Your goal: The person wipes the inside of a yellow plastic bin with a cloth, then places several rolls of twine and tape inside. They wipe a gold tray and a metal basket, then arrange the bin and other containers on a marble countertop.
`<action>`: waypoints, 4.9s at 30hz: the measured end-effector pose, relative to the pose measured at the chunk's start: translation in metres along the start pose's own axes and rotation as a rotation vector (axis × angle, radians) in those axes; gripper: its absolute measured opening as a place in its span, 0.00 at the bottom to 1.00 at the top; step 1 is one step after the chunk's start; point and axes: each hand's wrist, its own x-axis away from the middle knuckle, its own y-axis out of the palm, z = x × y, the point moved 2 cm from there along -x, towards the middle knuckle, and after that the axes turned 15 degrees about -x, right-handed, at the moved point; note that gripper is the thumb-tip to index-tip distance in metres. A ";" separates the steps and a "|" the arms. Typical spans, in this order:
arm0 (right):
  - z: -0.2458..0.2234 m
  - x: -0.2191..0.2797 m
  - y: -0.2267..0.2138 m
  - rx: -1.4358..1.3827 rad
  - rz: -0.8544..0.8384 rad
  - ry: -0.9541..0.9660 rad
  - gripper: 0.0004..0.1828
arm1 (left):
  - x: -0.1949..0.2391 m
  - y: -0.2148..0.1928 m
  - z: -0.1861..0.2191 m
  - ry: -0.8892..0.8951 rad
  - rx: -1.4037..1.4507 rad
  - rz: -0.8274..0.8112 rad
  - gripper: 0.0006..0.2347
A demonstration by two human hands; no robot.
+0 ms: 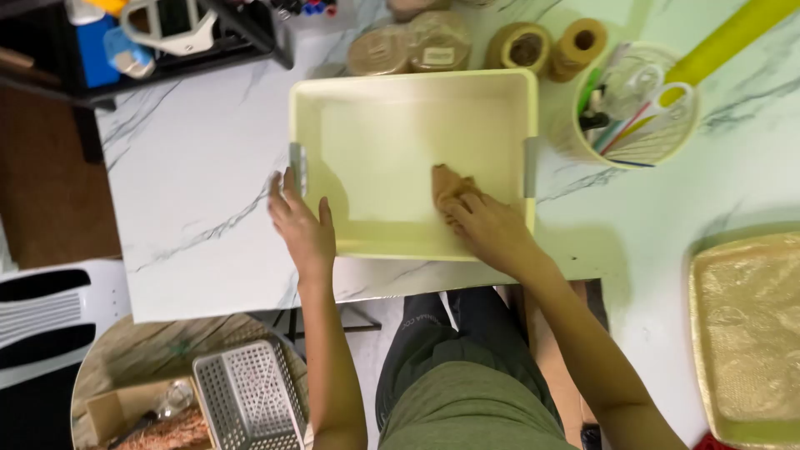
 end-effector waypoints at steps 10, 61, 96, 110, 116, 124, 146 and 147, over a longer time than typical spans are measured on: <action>-0.042 0.034 0.027 -0.262 -0.387 0.193 0.28 | 0.084 -0.011 -0.078 -0.117 0.193 -0.369 0.21; -0.083 -0.054 0.188 0.128 -0.606 -0.750 0.29 | 0.077 0.003 -0.086 -0.068 0.292 -0.389 0.32; -0.050 -0.078 0.199 0.296 -0.298 -0.648 0.25 | 0.085 -0.012 -0.072 0.210 -0.309 -0.327 0.35; -0.002 -0.090 0.156 0.250 0.172 -0.399 0.32 | 0.084 -0.011 -0.056 0.349 -0.770 -0.433 0.45; 0.050 -0.051 0.125 0.475 0.206 -0.121 0.34 | 0.082 -0.007 -0.055 0.253 -0.717 -0.486 0.43; 0.068 -0.040 0.099 0.942 0.056 0.328 0.41 | 0.085 0.007 -0.059 0.199 -0.608 -0.440 0.40; 0.004 -0.034 0.190 0.149 -0.200 0.451 0.54 | 0.084 -0.009 -0.076 0.161 0.156 -0.317 0.41; 0.002 -0.052 0.202 0.207 -0.131 0.409 0.52 | 0.080 -0.014 -0.071 0.164 0.153 -0.317 0.40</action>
